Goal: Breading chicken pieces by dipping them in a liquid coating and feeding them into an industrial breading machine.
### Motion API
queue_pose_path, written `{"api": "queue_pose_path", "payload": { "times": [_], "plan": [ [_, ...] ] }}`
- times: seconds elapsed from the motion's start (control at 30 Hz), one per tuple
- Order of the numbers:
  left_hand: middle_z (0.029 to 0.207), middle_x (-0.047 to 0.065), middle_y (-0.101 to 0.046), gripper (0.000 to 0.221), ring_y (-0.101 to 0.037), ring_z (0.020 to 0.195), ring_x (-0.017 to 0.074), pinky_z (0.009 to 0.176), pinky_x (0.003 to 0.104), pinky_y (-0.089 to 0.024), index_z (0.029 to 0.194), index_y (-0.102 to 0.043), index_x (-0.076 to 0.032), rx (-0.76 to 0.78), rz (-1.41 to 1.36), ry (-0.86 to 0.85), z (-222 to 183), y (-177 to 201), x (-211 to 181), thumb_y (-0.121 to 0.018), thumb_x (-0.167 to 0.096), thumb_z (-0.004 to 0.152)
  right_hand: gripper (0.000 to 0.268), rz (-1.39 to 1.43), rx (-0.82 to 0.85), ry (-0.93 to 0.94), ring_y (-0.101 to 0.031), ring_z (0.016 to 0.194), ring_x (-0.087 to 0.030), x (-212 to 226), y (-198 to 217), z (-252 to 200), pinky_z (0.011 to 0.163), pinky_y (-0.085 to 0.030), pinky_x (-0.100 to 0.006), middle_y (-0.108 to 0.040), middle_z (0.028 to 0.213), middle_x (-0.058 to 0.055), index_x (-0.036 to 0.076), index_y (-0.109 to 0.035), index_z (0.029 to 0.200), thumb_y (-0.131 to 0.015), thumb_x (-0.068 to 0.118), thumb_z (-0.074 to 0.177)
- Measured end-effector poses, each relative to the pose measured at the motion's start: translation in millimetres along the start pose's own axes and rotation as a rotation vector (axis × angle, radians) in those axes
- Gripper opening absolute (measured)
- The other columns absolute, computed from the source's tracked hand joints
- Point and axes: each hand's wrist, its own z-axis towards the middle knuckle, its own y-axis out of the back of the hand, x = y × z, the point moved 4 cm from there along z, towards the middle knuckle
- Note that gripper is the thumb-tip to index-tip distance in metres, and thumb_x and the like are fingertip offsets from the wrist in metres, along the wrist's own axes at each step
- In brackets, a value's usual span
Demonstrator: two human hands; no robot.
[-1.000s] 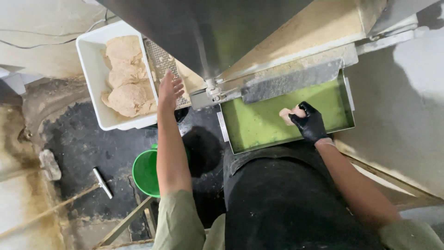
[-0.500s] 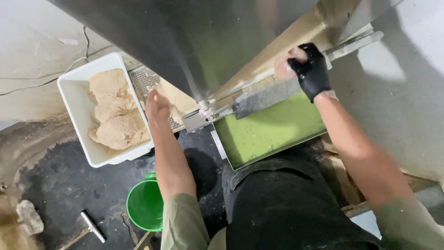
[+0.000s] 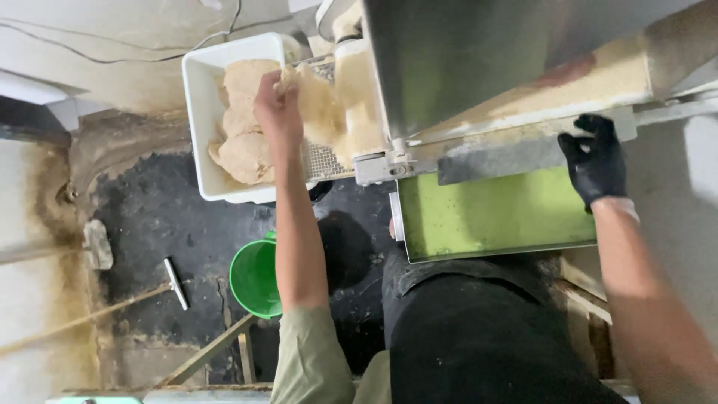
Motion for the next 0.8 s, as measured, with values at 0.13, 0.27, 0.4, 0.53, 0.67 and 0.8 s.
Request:
{"api": "queue_pose_path", "payload": {
  "times": [0.13,0.27,0.4,0.53,0.67,0.8],
  "plan": [
    [0.07,0.0,-0.064,0.011,-0.041,0.057,0.0094,0.053,0.029,-0.034,0.11,-0.067,-0.013,-0.017,0.129,-0.048,6,8,-3,-0.063,-0.014,0.1,0.034,0.149,0.107,-0.125,-0.069,0.106,-0.031,-29,-9,-51,0.085,-0.056,-0.04,-0.067,0.131,-0.018,-0.002,-0.053,0.136,-0.069,0.003,0.106],
    [0.073,0.0,-0.07,0.013,-0.052,0.06,0.0129,0.056,0.033,-0.039,0.109,-0.068,-0.015,-0.034,0.217,0.026,17,15,24,-0.064,-0.016,0.097,0.037,0.335,0.131,-0.232,-0.071,0.099,-0.029,-59,-13,-82,0.071,-0.056,-0.034,-0.069,0.122,-0.021,-0.001,-0.053,0.138,-0.052,-0.011,0.102],
    [0.095,0.007,-0.077,0.022,-0.069,0.084,0.0204,0.066,0.037,-0.051,0.114,-0.067,-0.014,0.041,0.157,0.148,22,18,72,-0.062,-0.021,0.094,0.027,0.272,0.183,-0.377,-0.071,0.099,-0.031,-20,-14,-96,0.079,-0.058,-0.037,-0.069,0.119,-0.02,-0.005,-0.061,0.132,-0.061,0.018,0.118],
    [0.092,0.007,-0.074,0.014,-0.063,0.08,0.0177,0.06,0.031,-0.047,0.106,-0.071,-0.011,0.059,0.033,0.133,35,42,96,-0.061,-0.014,0.096,0.032,0.225,0.295,-0.427,-0.07,0.097,-0.034,-32,-25,-108,0.077,-0.052,-0.038,-0.071,0.119,-0.023,-0.01,-0.058,0.135,-0.047,-0.009,0.105],
    [0.099,0.006,-0.079,0.021,-0.07,0.083,0.0208,0.065,0.038,-0.055,0.115,-0.069,-0.017,-0.038,0.233,0.129,72,86,107,-0.063,-0.017,0.095,0.032,0.137,0.342,-0.425,-0.073,0.096,-0.032,-41,-33,-117,0.076,-0.055,-0.039,-0.074,0.118,-0.02,-0.004,-0.063,0.133,-0.055,-0.002,0.103],
    [0.084,0.009,-0.082,0.029,-0.075,0.066,0.0204,0.057,0.037,-0.061,0.121,-0.069,-0.009,-0.136,0.464,-0.102,103,103,144,-0.067,-0.003,0.093,0.027,-0.102,0.43,-0.537,-0.075,0.097,-0.034,-16,-42,-112,0.082,-0.056,-0.046,-0.075,0.123,-0.019,0.004,-0.072,0.13,-0.064,0.017,0.107]
  ]
}}
